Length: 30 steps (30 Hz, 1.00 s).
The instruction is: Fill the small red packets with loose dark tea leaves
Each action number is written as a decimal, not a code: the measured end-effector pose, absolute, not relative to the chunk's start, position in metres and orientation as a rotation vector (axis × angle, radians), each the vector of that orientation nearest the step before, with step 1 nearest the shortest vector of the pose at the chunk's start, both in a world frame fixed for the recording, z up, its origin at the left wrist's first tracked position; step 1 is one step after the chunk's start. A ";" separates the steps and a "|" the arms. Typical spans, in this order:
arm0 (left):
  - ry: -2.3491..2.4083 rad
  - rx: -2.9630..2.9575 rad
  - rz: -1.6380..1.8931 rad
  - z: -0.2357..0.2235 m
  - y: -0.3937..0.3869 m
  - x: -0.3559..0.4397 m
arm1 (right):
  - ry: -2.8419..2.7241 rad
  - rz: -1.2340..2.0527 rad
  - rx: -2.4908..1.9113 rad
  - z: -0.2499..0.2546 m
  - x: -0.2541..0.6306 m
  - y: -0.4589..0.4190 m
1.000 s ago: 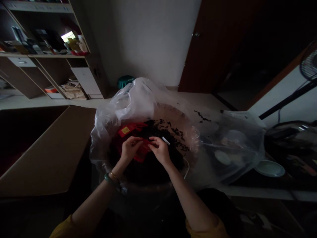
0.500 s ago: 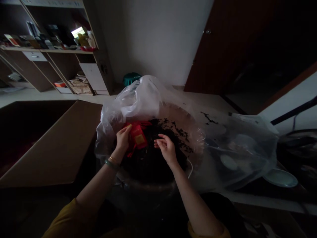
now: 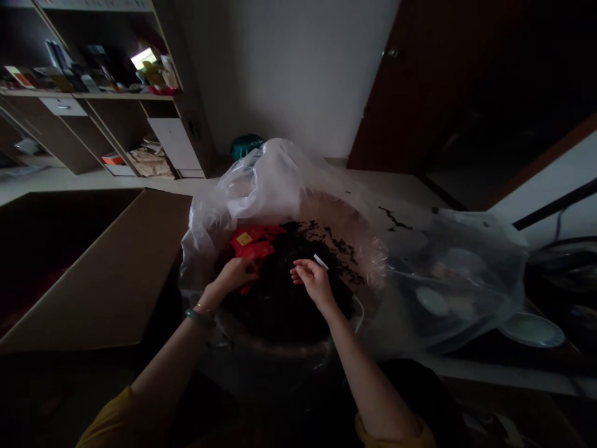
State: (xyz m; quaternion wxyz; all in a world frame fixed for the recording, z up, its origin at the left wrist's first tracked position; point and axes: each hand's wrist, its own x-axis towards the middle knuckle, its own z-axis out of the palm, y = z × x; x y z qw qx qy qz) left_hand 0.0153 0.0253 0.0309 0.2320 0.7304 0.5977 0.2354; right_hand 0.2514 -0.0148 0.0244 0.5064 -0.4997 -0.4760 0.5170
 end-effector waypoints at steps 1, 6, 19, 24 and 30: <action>1.670 2.075 0.545 0.029 0.022 0.018 | -1.160 1.255 -1.212 0.024 0.252 -0.016; 1.785 2.130 0.427 0.026 0.023 0.021 | -1.182 1.287 -1.240 0.023 0.255 -0.019; 2.158 2.228 0.258 0.032 0.010 0.026 | -1.607 0.861 -1.268 0.018 0.238 -0.031; 2.234 2.088 -0.063 0.037 0.014 0.026 | -1.991 0.538 -1.199 0.015 0.209 -0.045; 2.049 1.995 -0.248 0.046 0.030 0.008 | -2.611 0.294 -1.026 0.004 0.168 -0.050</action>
